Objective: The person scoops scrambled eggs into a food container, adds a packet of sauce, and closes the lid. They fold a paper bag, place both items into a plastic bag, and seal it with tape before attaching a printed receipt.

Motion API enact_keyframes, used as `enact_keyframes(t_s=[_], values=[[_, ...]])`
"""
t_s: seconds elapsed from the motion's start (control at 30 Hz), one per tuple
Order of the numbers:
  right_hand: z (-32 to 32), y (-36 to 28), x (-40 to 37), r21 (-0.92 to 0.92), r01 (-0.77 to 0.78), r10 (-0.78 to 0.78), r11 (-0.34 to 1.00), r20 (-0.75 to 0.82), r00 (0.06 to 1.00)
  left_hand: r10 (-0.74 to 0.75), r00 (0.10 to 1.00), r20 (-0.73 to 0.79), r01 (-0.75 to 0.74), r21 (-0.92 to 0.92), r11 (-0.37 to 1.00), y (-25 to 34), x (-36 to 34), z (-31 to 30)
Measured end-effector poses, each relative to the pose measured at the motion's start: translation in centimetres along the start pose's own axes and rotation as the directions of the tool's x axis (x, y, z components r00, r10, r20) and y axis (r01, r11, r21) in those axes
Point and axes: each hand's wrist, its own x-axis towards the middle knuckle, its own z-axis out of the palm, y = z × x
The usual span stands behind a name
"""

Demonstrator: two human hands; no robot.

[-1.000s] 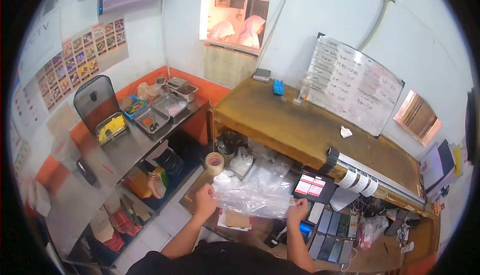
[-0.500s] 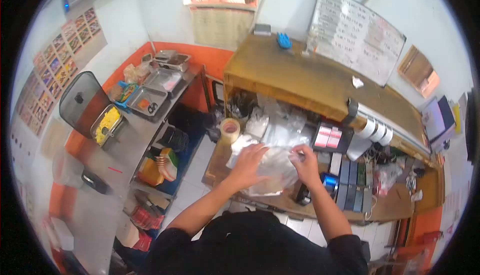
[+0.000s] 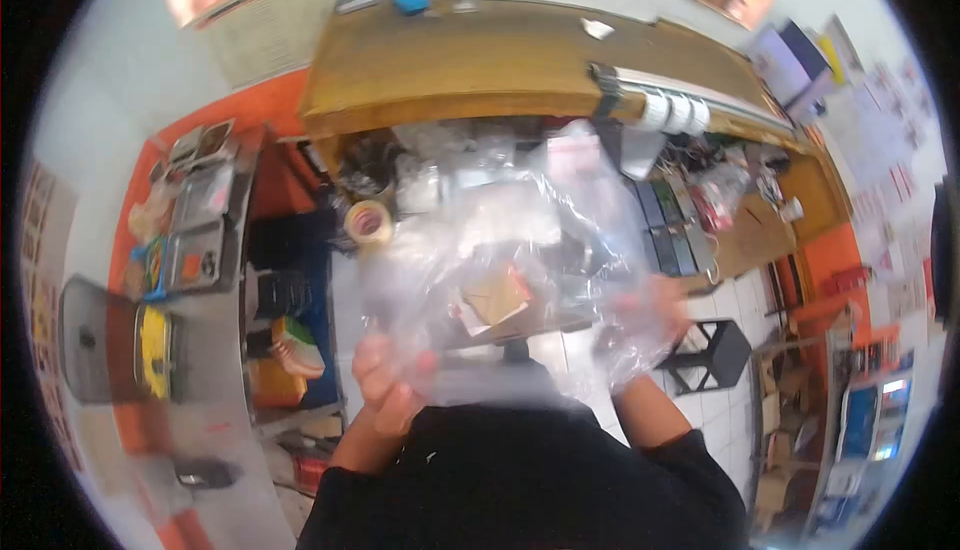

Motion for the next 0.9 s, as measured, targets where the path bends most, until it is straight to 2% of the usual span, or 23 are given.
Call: enact_keyframes(t_s=[0.03, 0.07, 0.1, 0.13, 0.17, 0.2, 0.23, 0.27, 0.3, 0.33, 0.37, 0.4, 0.43, 0.47, 0.53, 0.57, 0.6, 0.63, 0.67, 0.73, 0.8, 0.87, 0.9], values=[[0.2, 1.5, -3.2, -0.058, 0.108, -0.100, 0.992, 0.118, 0.988, -0.172, 0.970, 0.173, 0.118, 0.282, 0.952, -2.1, -2.3, 0.3], [0.1, 2.8, -6.3, -0.097, 0.216, -0.188, 0.972, 0.243, 0.952, -0.324, 0.887, 0.328, 0.110, 0.533, 0.839, -4.2, -4.6, 0.7], [-0.2, 4.1, -8.7, -0.095, -0.044, 0.066, 0.995, 0.241, 0.968, -0.329, 0.903, 0.277, 0.236, 0.322, 0.917, -5.9, -4.8, 0.5], [-0.4, 5.8, -10.2, -0.077, -0.284, 0.294, 0.956, 0.236, 0.926, -0.345, 0.913, 0.216, 0.336, 0.080, 0.938, -7.1, -4.4, 0.9], [-0.4, 7.8, -11.3, -0.049, -0.498, 0.494, 0.866, 0.243, 0.835, -0.342, 0.912, 0.226, 0.340, 0.046, 0.939, -7.8, -5.1, 0.7], [-0.7, 8.1, -11.8, 0.032, -0.428, 0.405, 0.903, 0.265, 0.875, -0.351, 0.906, 0.237, 0.357, 0.020, 0.934, -7.8, -6.9, -0.1], [-0.6, 8.7, -12.8, 0.203, -0.585, 0.519, 0.785, 0.301, 0.801, -0.386, 0.883, 0.265, 0.397, 0.013, 0.918, -7.7, -9.4, -1.0], [-1.2, 6.2, -13.3, 0.336, -0.734, 0.632, 0.590, 0.373, 0.680, -0.616, 0.688, 0.383, 0.714, -0.210, 0.668, -6.0, -9.8, -2.4], [-2.0, 5.1, -13.4, 0.421, -0.875, 0.661, 0.240, 0.589, 0.465, -0.729, 0.436, 0.528, 0.892, -0.359, 0.274, -4.7, -9.4, -3.4], [-2.3, 4.7, -12.6, 0.423, -0.896, 0.567, -0.133, 0.774, 0.281, -0.702, 0.205, 0.682, 0.886, -0.434, -0.163, -4.3, -8.7, -3.6], [-2.9, 4.2, -12.4, 0.323, -0.921, 0.373, -0.220, 0.900, 0.226, -0.630, 0.123, 0.767, 0.813, -0.442, -0.380, -6.0, -9.6, -4.9], [-2.7, 5.4, -12.4, 0.161, -0.969, 0.222, -0.187, 0.968, 0.118, -0.528, 0.068, 0.846, 0.697, -0.419, -0.582, -9.1, -10.7, -6.5], [-2.6, 6.5, -12.3, 0.012, -0.994, 0.063, -0.106, 0.998, 0.005, -0.413, 0.049, 0.909, 0.550, -0.370, -0.749, -11.3, -11.0, -7.5], [-1.8, 6.0, -11.7, 0.001, -0.993, 0.051, -0.121, 0.999, -0.005, -0.536, 0.084, 0.840, 0.608, -0.469, -0.641, -11.7, -10.7, -8.1], [0.1, 7.0, -10.1, 0.116, -0.992, 0.187, 0.056, 0.975, 0.124, -0.736, 0.177, 0.653, 0.698, -0.611, -0.374, -11.6, -9.6, -10.0], [1.2, 8.1, -9.3, 0.163, -0.976, 0.244, 0.147, 0.950, 0.195, -0.764, 0.251, 0.594, 0.755, -0.614, -0.230, -12.8, -9.4, -11.9], [2.4, 11.5, -9.2, 0.140, -0.854, 0.333, 0.502, 0.879, 0.340, -0.777, 0.330, 0.536, 0.793, -0.604, -0.079, -13.4, -9.0, -13.7], [3.8, 15.5, -9.4, 0.045, -0.623, 0.353, 0.781, 0.791, 0.500, -0.850, 0.328, 0.413, 0.814, -0.580, 0.032, -10.4, -6.4, -14.8], [4.9, 17.6, -9.3, 0.046, -0.561, 0.299, 0.826, 0.809, 0.507, -0.902, 0.327, 0.280, 0.833, -0.536, 0.136, -7.3, -3.8, -16.1], [6.8, 20.9, -9.1, 0.052, -0.426, 0.187, 0.903, 0.846, 0.499, -0.923, 0.339, 0.183, 0.863, -0.452, 0.227, -7.4, -3.5, -19.0], [9.2, 24.1, -10.8, 0.091, -0.381, 0.057, 0.920, 0.931, 0.360, -0.930, 0.351, 0.106, 0.862, -0.424, 0.277, -6.5, -3.8, -20.5], [10.6, 23.3, -11.4, 0.103, -0.368, -0.015, 0.924, 0.972, 0.236, -0.931, 0.362, 0.040, 0.835, -0.458, 0.305, -5.3, -3.8, -21.1], [10.4, 21.1, -10.3, 0.091, -0.366, -0.017, 0.926, 0.979, 0.201, -0.920, 0.383, 0.082, 0.850, -0.421, 0.316, -5.6, -4.3, -21.8]])
